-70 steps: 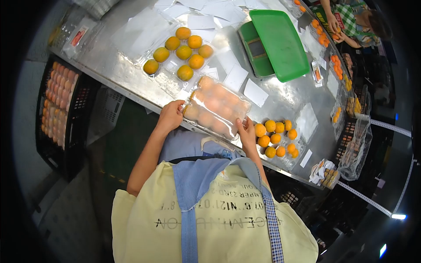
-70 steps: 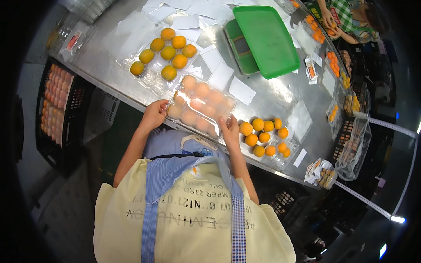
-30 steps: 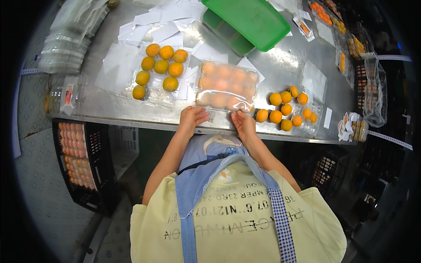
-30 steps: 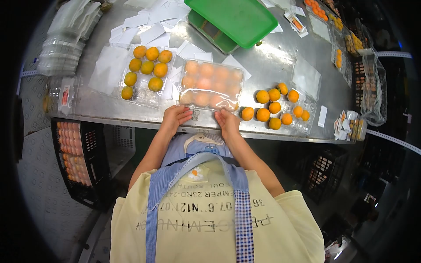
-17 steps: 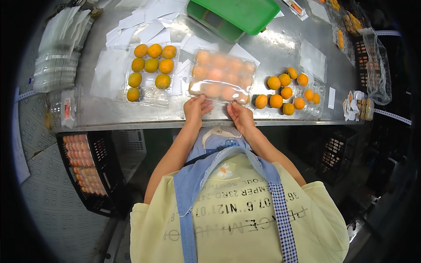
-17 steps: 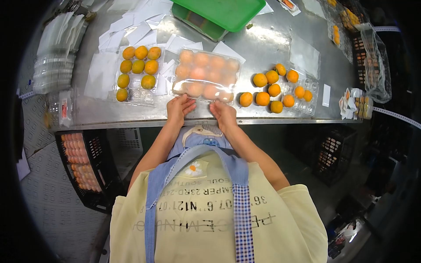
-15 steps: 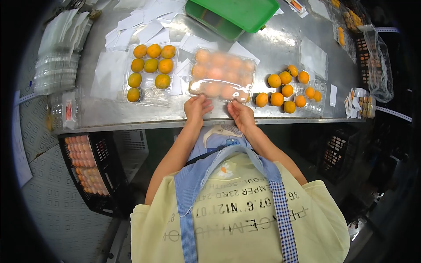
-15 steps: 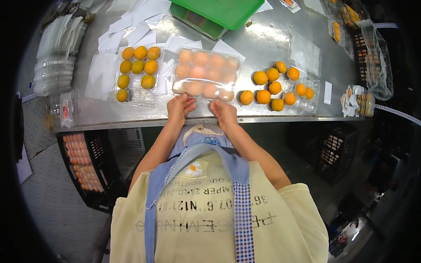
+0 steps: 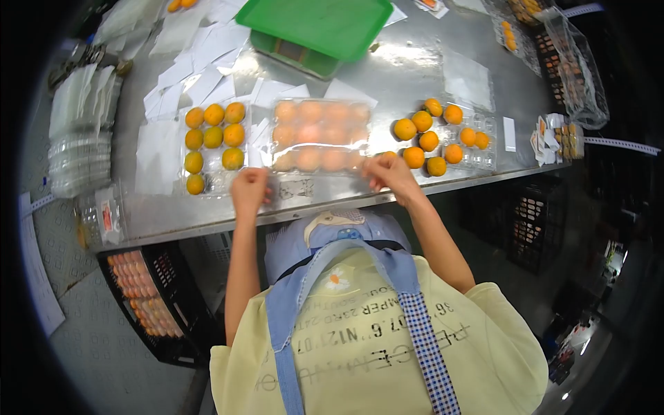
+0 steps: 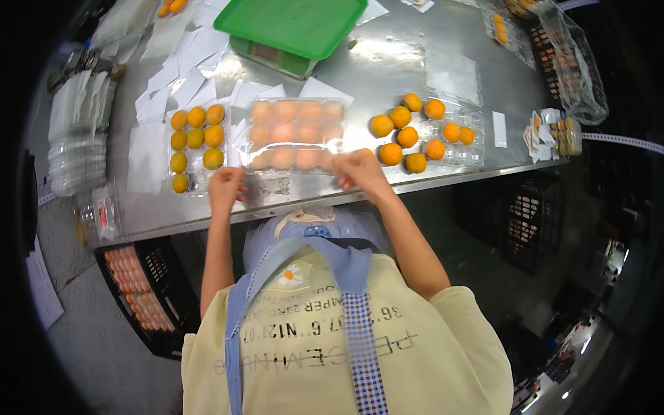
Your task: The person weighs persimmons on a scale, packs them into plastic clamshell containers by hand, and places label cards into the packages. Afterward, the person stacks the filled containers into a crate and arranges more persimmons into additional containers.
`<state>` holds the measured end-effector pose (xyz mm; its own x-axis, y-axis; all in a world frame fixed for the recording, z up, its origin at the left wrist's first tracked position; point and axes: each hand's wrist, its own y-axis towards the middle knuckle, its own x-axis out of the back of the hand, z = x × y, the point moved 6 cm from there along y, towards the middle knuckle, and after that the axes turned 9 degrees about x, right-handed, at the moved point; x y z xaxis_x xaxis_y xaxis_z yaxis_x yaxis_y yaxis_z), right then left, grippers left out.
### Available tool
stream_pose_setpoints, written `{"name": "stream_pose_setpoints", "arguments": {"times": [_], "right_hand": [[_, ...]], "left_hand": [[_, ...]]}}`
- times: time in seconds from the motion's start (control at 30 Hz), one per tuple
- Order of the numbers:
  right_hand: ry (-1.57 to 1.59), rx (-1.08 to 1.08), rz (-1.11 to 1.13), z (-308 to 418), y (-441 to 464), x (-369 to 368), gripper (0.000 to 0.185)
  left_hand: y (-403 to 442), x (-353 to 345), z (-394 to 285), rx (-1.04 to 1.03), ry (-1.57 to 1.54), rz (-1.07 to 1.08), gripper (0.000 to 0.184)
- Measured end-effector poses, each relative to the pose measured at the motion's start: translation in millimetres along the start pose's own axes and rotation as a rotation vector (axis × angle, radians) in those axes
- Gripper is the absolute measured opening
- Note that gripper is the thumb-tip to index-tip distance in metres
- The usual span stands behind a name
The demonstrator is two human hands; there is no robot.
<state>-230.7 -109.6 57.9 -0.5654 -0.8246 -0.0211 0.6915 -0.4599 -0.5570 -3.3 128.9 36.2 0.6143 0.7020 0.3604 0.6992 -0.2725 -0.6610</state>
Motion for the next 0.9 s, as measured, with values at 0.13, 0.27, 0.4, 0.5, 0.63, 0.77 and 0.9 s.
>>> {"name": "stream_pose_setpoints", "arguments": {"times": [0.13, 0.27, 0.4, 0.5, 0.63, 0.77, 0.9], "right_hand": [[-0.358, 0.060, -0.164, 12.1, 35.8, 33.3, 0.023], [-0.481, 0.066, 0.064, 14.4, 60.2, 28.5, 0.023], [-0.310, -0.116, 0.178, 3.3, 63.5, 28.9, 0.020], [-0.263, -0.175, 0.204, -8.6, 74.8, 29.6, 0.013], [-0.317, -0.159, 0.189, -0.2, 79.9, 29.9, 0.012], [-0.447, -0.135, 0.164, 17.5, 76.7, 30.9, 0.012], [-0.475, -0.109, 0.201, 14.8, 79.6, 29.8, 0.013]], "left_hand": [[42.4, 0.1, -35.2, -0.292, 0.176, -0.104, 0.025], [61.0, -21.3, -38.6, -0.051, 0.202, 0.300, 0.025], [59.8, -20.2, -34.1, 0.066, 0.186, 0.360, 0.024], [61.6, -23.5, -34.1, 0.087, 0.157, 0.360, 0.022], [73.9, -26.0, -27.0, -0.008, 0.183, 0.408, 0.022], [75.8, -29.4, -19.0, -0.007, 0.182, 0.357, 0.019], [73.1, -27.5, -18.5, 0.013, 0.174, 0.318, 0.019]]}}
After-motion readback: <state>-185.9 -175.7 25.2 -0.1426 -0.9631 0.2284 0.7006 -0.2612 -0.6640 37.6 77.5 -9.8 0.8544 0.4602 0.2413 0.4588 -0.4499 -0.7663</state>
